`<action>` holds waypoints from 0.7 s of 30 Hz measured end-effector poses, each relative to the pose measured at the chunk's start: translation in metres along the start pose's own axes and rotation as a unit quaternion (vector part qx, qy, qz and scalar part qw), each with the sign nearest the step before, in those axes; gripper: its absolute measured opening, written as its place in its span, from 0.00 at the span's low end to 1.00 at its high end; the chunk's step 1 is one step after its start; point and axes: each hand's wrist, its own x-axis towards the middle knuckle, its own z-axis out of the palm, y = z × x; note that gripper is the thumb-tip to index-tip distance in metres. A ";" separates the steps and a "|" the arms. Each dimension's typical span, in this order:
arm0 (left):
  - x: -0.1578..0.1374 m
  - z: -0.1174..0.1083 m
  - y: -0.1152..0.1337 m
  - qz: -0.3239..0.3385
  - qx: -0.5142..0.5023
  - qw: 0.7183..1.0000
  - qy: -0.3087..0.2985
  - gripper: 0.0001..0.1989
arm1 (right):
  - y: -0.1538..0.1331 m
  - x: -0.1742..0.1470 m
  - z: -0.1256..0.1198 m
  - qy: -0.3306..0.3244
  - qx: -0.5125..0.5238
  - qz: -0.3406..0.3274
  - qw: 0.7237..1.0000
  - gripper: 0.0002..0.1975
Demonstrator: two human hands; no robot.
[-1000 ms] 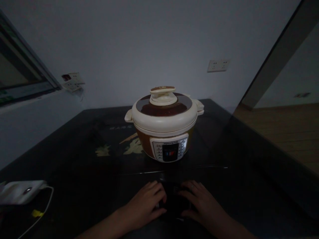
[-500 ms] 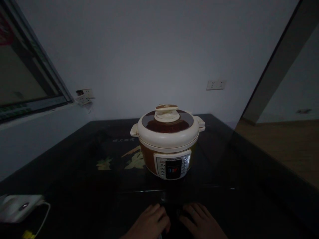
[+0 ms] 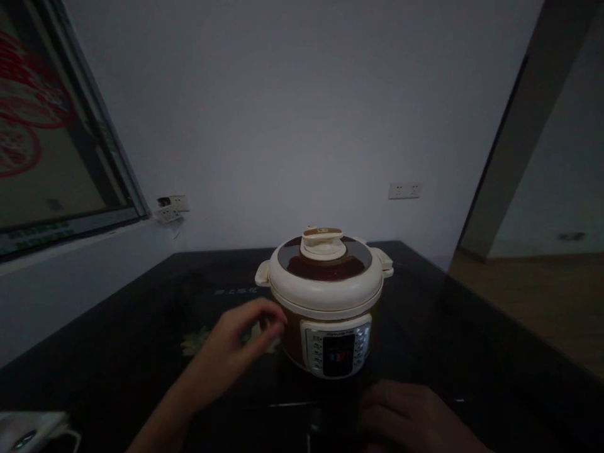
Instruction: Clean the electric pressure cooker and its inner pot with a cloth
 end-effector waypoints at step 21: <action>0.069 0.011 -0.111 -0.048 0.099 0.974 0.200 0.26 | 0.097 0.216 -0.147 -0.056 -0.260 0.064 0.962 0.25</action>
